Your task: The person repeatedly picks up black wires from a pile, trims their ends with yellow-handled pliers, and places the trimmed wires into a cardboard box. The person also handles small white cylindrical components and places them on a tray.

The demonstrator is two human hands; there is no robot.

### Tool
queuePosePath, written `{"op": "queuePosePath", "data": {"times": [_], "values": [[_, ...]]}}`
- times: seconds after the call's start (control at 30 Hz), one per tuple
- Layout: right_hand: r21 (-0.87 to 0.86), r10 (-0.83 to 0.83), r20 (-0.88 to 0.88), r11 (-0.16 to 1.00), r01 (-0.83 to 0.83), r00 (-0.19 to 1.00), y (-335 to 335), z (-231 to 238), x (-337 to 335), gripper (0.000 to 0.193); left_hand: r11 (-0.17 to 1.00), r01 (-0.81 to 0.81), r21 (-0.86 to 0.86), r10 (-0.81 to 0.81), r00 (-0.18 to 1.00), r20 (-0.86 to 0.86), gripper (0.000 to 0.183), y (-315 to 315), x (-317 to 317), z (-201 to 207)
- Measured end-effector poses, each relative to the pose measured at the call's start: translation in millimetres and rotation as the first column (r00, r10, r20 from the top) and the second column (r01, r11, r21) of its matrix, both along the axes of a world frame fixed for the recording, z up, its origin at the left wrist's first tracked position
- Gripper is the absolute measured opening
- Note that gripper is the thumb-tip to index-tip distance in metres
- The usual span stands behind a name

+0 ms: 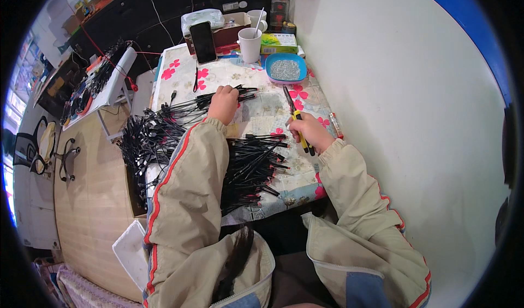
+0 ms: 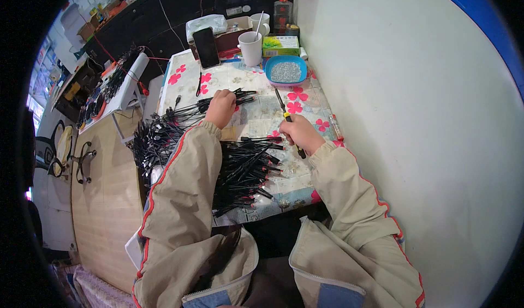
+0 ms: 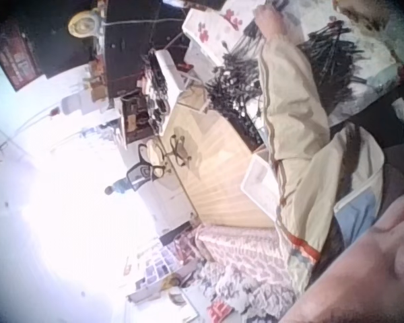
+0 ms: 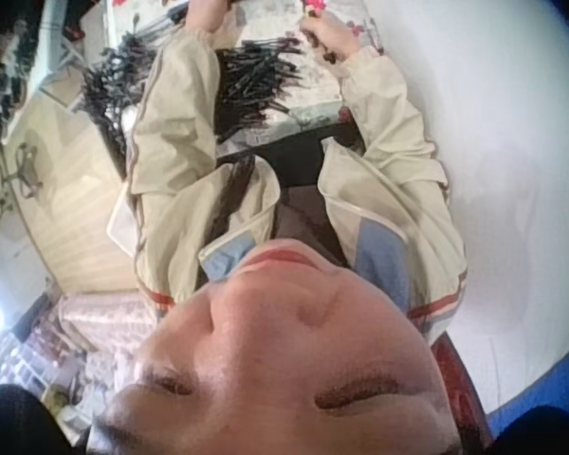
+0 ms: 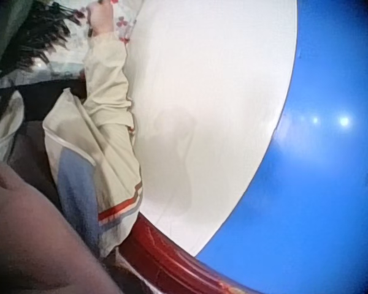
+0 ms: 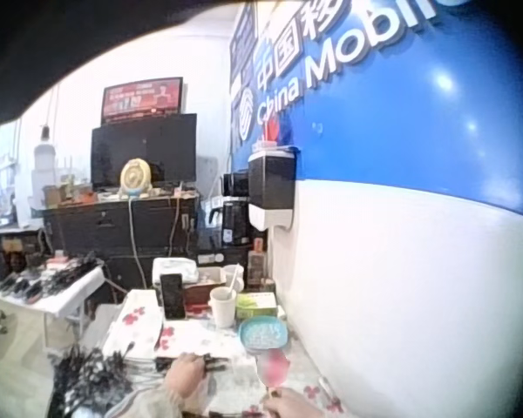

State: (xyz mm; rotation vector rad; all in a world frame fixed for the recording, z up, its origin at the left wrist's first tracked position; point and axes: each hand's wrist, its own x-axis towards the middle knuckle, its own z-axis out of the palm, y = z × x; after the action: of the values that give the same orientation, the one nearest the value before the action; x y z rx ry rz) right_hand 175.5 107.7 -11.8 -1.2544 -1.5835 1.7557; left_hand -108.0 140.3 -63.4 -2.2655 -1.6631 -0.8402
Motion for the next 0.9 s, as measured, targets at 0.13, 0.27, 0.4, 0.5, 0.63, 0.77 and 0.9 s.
{"op": "queuePosePath", "data": {"times": [0.13, 0.27, 0.4, 0.5, 0.63, 0.77, 0.9], "values": [[-0.088, 0.066, -0.102, 0.993, -0.075, 0.993, 11, 7, -22, 0.018, 0.989, 0.117, -0.087, -0.064, 0.885, 0.462, 0.017, -20, 13, 22], [-0.136, 0.107, -0.123, 0.983, -0.123, 0.987, 10, 8, -47, 0.021, 0.985, 0.146, -0.094, -0.057, 0.782, 0.620, 0.016, -42, 32, 35], [-0.137, 0.114, -0.163, 0.981, -0.137, 0.980, 3, 2, -61, 0.015, 0.992, 0.056, -0.116, 0.022, 0.812, 0.583, 0.017, -55, 37, 38], [-0.118, 0.142, -0.165, 0.980, -0.162, 0.976, 2, -1, -64, 0.016, 1.000, 0.023, -0.016, -0.010, 0.820, 0.572, 0.016, -61, 42, 38], [-0.093, 0.146, -0.143, 0.983, -0.160, 0.979, 0, -1, -68, 0.017, 0.994, -0.041, 0.104, -0.013, 0.881, 0.474, 0.014, -66, 52, 37], [-0.039, 0.115, -0.121, 0.992, -0.120, 0.986, -5, -3, -70, 0.018, 0.989, -0.071, 0.133, 0.004, 0.894, 0.449, 0.014, -66, 53, 38], [0.000, 0.118, -0.073, 0.993, -0.118, 0.990, -4, -9, -70, 0.017, 0.988, -0.069, 0.134, -0.005, 0.873, 0.488, 0.013, -68, 55, 38]]}}
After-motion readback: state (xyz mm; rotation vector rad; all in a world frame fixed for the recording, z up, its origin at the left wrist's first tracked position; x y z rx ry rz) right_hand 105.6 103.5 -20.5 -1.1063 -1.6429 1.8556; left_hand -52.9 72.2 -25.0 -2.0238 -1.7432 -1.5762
